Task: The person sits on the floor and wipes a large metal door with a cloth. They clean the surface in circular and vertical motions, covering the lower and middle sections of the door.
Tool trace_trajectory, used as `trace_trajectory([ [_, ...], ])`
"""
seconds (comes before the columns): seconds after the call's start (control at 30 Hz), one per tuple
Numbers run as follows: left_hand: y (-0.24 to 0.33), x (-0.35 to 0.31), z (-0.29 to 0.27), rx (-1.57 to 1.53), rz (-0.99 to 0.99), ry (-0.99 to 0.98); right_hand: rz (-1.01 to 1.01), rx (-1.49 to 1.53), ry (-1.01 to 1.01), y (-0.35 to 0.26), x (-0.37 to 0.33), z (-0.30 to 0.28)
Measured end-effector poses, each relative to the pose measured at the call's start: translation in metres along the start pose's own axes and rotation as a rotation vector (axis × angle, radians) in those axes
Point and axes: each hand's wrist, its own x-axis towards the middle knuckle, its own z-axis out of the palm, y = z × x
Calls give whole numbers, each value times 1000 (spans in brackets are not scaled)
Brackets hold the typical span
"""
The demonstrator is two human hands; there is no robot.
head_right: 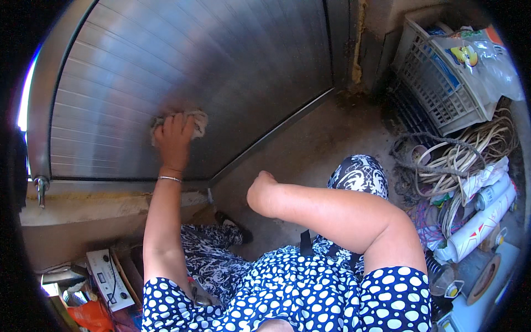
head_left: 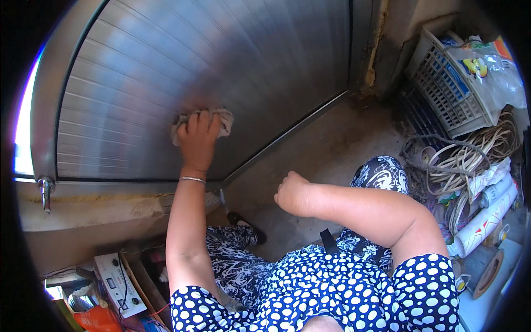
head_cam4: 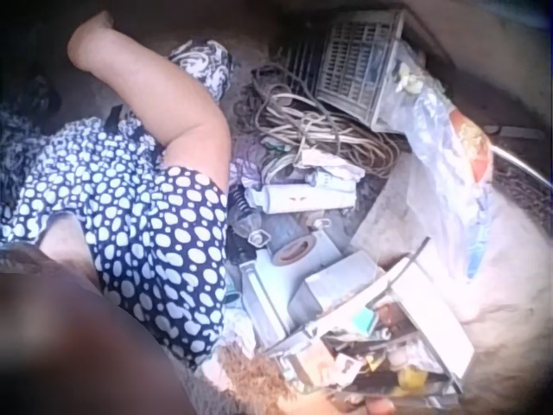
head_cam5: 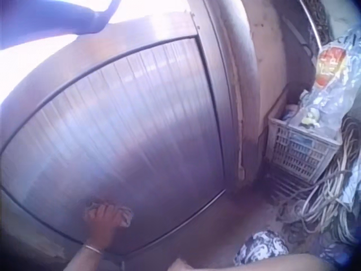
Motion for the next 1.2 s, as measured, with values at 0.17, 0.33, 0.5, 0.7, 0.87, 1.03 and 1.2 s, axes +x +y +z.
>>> trace_trajectory([
  [0.17, 37, -30, 42, -92, 75, -101, -23, 0, -44, 2, 3, -1],
  [0.33, 66, -55, 66, -161, 40, -141, 3, 26, -40, 8, 5, -6],
  [0.5, 50, -43, 45, -201, -65, -124, 19, 27, -38, 12, 8, -1],
  [0.7, -10, 1, -22, -155, -235, -13, 55, 55, 6, 18, 10, -4],
  [0.87, -80, 54, -89, 2, -238, 307, 85, 59, 7, 25, 13, -4],
  [1.03, -139, 108, -142, 179, -324, 526, 119, 58, 14, 29, 11, 3],
  [1.2, -126, 102, -125, 184, -334, 491, 109, 56, 42, 24, 11, 3],
])
